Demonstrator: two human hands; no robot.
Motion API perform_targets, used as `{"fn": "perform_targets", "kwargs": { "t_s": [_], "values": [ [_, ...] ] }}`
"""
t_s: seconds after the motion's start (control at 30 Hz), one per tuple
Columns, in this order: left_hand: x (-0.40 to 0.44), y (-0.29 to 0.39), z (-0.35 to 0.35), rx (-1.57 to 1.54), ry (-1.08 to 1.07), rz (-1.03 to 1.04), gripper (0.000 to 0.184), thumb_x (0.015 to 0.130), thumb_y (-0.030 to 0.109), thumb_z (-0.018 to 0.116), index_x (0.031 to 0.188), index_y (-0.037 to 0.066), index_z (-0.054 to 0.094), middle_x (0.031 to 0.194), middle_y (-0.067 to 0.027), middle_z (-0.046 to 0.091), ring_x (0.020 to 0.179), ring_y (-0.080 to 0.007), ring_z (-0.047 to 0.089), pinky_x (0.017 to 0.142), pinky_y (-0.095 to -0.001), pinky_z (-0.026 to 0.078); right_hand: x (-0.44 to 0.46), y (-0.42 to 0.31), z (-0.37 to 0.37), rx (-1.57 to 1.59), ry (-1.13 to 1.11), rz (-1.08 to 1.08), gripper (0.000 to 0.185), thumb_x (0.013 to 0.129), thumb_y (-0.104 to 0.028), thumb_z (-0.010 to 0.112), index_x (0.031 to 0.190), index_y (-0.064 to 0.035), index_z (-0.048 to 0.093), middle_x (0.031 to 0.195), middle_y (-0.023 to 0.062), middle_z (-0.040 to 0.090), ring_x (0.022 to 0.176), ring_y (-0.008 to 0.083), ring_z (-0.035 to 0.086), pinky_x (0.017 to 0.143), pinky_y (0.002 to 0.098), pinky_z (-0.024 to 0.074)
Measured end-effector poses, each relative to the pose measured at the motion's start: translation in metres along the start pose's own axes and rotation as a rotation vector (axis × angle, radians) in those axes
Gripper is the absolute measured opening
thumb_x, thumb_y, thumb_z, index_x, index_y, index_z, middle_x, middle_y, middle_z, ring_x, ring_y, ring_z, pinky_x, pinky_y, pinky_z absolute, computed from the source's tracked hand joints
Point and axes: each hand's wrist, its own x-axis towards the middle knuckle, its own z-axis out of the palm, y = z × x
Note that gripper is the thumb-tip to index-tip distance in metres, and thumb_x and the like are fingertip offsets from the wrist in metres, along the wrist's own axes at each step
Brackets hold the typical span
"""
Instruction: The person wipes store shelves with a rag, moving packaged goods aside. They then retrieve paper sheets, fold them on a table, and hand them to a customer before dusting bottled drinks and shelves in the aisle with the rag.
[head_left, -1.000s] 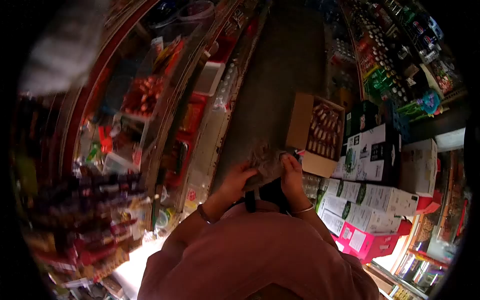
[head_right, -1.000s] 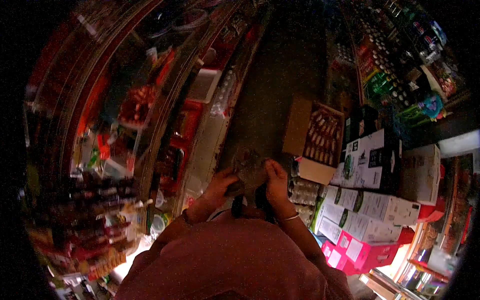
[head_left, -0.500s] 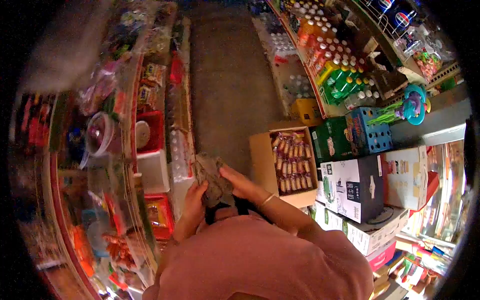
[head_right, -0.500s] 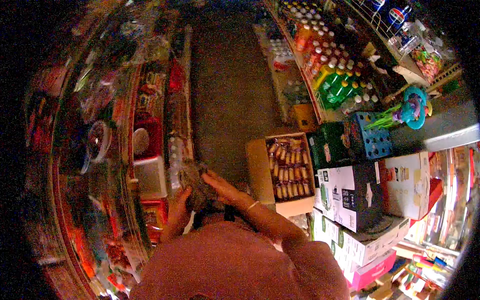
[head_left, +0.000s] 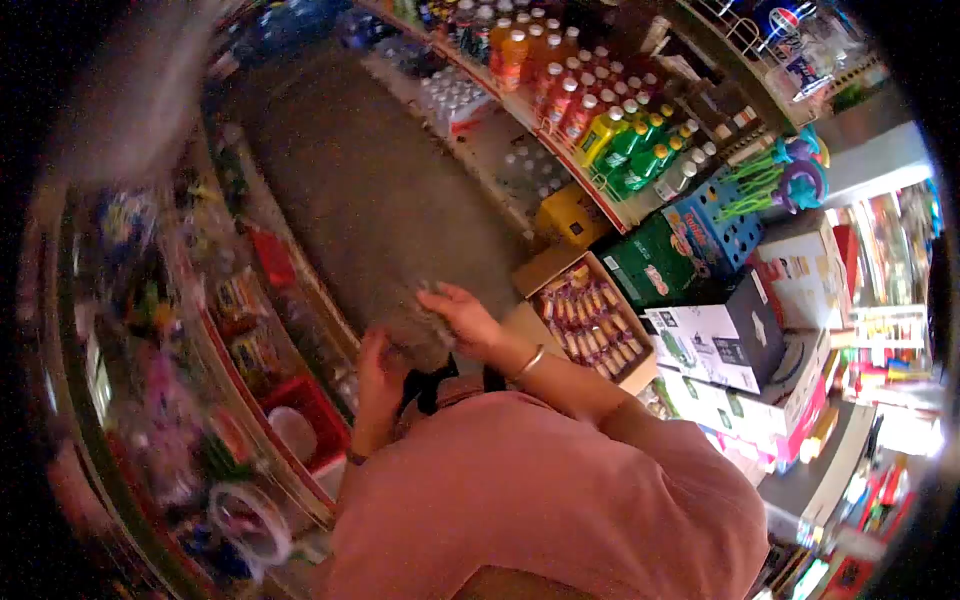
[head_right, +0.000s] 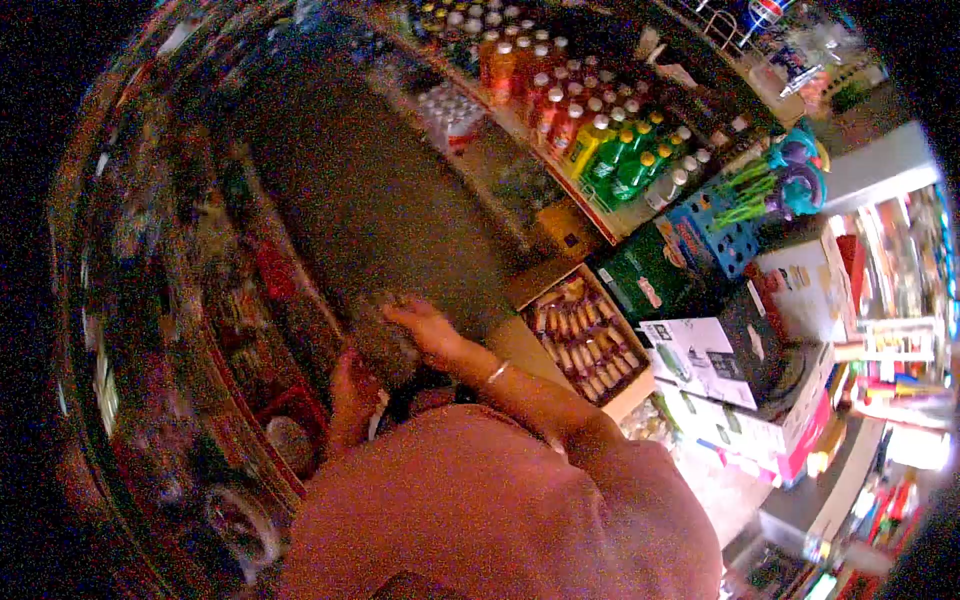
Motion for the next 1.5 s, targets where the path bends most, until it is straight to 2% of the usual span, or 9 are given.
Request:
{"fn": "perform_targets", "kwargs": {
  "t_s": [0.23,0.43,0.8,0.9,0.93,1.13,1.23,1.37,1.5],
  "values": [
    [0.146,0.044,-0.054,-1.035,-0.082,-0.434,0.044,0.093,0.036,0.037,0.126,0.007,0.044,0.124,-0.0119,0.049,0.112,-0.0276,0.049,0.094,-0.0427,0.042,0.115,-0.028,0.049,-1.417,0.065,-0.938,0.038,0.082,-0.025,0.065,0.108,0.0000,0.055,0.115,0.0176,0.050,0.106,0.0277,0.051,0.088,0.0364,0.0419],
    [0.225,0.057,-0.071,-0.786,-0.099,-0.389,0.048,0.093,0.039,0.035,0.129,0.007,0.041,0.128,-0.0145,0.044,0.115,-0.0299,0.045,0.094,-0.0443,0.040,0.178,-0.140,-0.019,-1.034,0.306,-0.578,0.026,0.082,-0.021,0.064,0.098,-0.0016,0.062,0.101,0.0115,0.062,0.093,0.0207,0.059,0.079,0.0306,0.0466],
    [0.421,0.074,-0.098,-0.691,-0.115,-0.242,0.049,0.094,0.041,0.038,0.132,0.011,0.037,0.131,-0.0110,0.041,0.119,-0.0295,0.039,0.098,-0.0444,0.035,0.300,-0.483,-0.234,-2.050,1.322,-0.936,0.040,0.076,-0.022,0.060,0.114,-0.0097,0.054,0.107,0.0174,0.058,0.101,0.0316,0.055,0.083,0.0406,0.0463],
    [0.477,0.090,-0.078,-0.674,-0.112,-0.148,0.049,0.093,0.041,0.038,0.133,0.013,0.036,0.133,-0.0108,0.038,0.119,-0.0312,0.038,0.099,-0.0478,0.032,0.294,-0.517,-0.198,-2.100,1.108,-0.426,0.045,0.074,-0.020,0.061,0.117,-0.0069,0.050,0.111,0.0194,0.054,0.106,0.0325,0.051,0.086,0.0421,0.0451],
    [0.481,0.102,-0.067,-0.567,-0.089,-0.098,0.049,0.093,0.041,0.040,0.133,0.014,0.036,0.134,-0.0110,0.037,0.120,-0.0322,0.037,0.099,-0.0496,0.031,0.324,-0.521,-0.273,-2.092,1.095,-0.587,0.038,0.080,-0.025,0.055,0.113,-0.0055,0.054,0.103,0.0182,0.058,0.085,0.0305,0.060,0.068,0.0441,0.0503],
    [0.562,0.126,-0.056,-0.810,-0.085,-0.331,0.051,0.091,0.040,0.044,0.135,0.015,0.034,0.134,-0.0127,0.036,0.119,-0.0377,0.037,0.098,-0.0573,0.030,0.353,-0.523,-0.294,-1.993,0.998,-0.632,0.037,0.080,-0.024,0.056,0.112,-0.0043,0.055,0.094,0.0183,0.062,0.081,0.0307,0.060,0.065,0.0438,0.0493],
    [0.590,0.118,-0.065,-0.743,-0.261,-0.263,0.052,0.091,0.042,0.044,0.134,0.015,0.035,0.133,-0.0136,0.037,0.118,-0.0389,0.038,0.096,-0.0591,0.031,0.332,-0.526,-0.211,-1.897,0.964,0.008,0.032,0.078,-0.021,0.058,0.101,0.0013,0.056,0.102,0.0208,0.058,0.095,0.0362,0.056,0.082,0.0452,0.0460],
    [0.633,0.135,-0.051,-0.669,0.030,-0.489,0.049,0.091,0.044,0.043,0.130,0.015,0.041,0.129,-0.0147,0.042,0.116,-0.0387,0.040,0.094,-0.0605,0.032,0.337,-0.499,-0.240,-1.963,0.916,-0.243,0.030,0.078,-0.023,0.059,0.100,-0.0021,0.057,0.101,0.0182,0.057,0.096,0.0342,0.055,0.081,0.0440,0.0457],
    [0.649,0.143,-0.052,-0.749,-0.181,-0.414,0.048,0.092,0.044,0.040,0.130,0.016,0.041,0.128,-0.0151,0.044,0.114,-0.0392,0.042,0.093,-0.0614,0.034,0.328,-0.500,-0.189,-1.804,0.905,-0.178,0.030,0.076,-0.024,0.063,0.097,-0.0040,0.058,0.099,0.0153,0.056,0.095,0.0328,0.054,0.081,0.0434,0.0453]
  ]
}}
